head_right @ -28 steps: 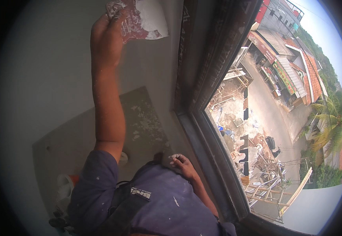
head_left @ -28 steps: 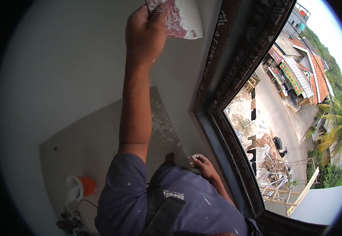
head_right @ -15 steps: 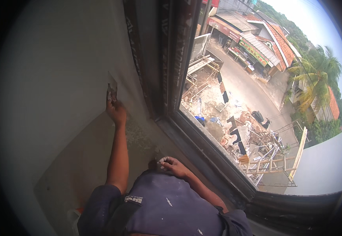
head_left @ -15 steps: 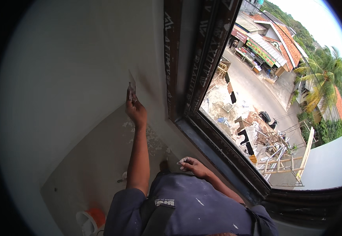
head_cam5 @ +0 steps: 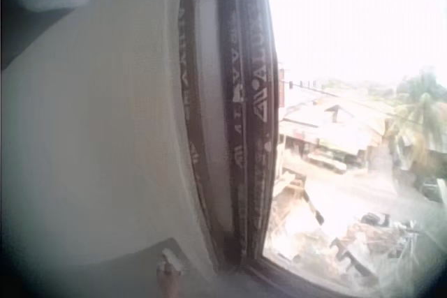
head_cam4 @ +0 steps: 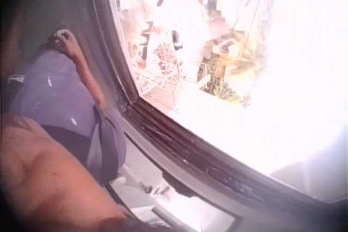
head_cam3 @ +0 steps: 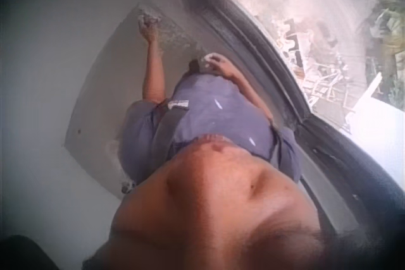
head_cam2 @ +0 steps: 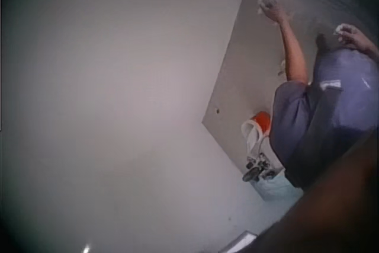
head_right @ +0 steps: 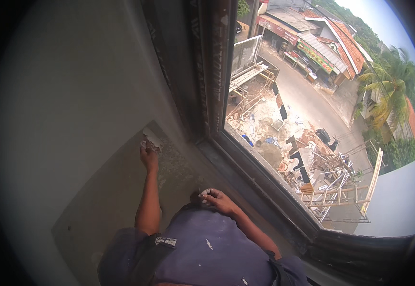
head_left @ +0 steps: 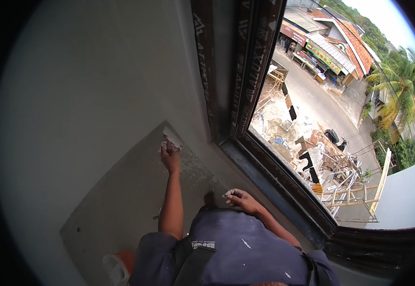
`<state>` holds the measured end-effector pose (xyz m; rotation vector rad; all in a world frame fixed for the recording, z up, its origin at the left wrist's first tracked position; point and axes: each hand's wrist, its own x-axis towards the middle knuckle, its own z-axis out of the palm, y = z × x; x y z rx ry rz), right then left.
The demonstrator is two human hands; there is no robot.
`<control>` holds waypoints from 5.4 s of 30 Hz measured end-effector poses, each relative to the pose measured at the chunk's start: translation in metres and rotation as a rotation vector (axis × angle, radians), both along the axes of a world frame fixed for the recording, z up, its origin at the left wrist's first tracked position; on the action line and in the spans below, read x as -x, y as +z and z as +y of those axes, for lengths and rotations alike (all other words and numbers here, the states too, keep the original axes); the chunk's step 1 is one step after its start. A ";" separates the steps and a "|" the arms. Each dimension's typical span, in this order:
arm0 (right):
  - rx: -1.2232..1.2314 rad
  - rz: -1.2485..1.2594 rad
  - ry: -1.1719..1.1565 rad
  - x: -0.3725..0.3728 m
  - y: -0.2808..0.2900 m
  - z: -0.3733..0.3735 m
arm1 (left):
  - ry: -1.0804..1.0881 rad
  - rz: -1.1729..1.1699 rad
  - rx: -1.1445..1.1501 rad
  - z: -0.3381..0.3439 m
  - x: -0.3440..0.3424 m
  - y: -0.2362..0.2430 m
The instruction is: The person applies white plaster to a wall using a trowel. They scoop the material from a bucket on the floor and spread it across the wall surface in smooth strokes, working near a window.
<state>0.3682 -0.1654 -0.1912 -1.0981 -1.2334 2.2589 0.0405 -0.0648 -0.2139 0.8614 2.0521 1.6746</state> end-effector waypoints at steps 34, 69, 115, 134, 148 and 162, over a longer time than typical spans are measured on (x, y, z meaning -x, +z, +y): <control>-0.011 0.016 0.014 0.003 0.000 -0.002 | -0.214 0.031 -0.825 -0.026 -0.001 0.316; 0.001 -0.028 -0.027 0.004 0.004 -0.003 | -0.132 -0.453 -0.211 0.034 0.017 0.082; -0.466 0.250 0.054 -0.052 0.074 0.042 | 0.204 -0.557 -0.462 -0.070 0.130 0.139; -0.420 0.163 0.206 -0.036 0.064 0.052 | -0.053 -0.579 -0.519 -0.029 0.055 0.105; -0.138 0.341 0.091 -0.020 0.052 0.035 | 0.036 0.309 -0.245 0.028 -0.029 0.127; -0.048 0.401 0.041 -0.018 0.061 0.033 | -0.477 0.433 0.012 -0.048 -0.022 0.110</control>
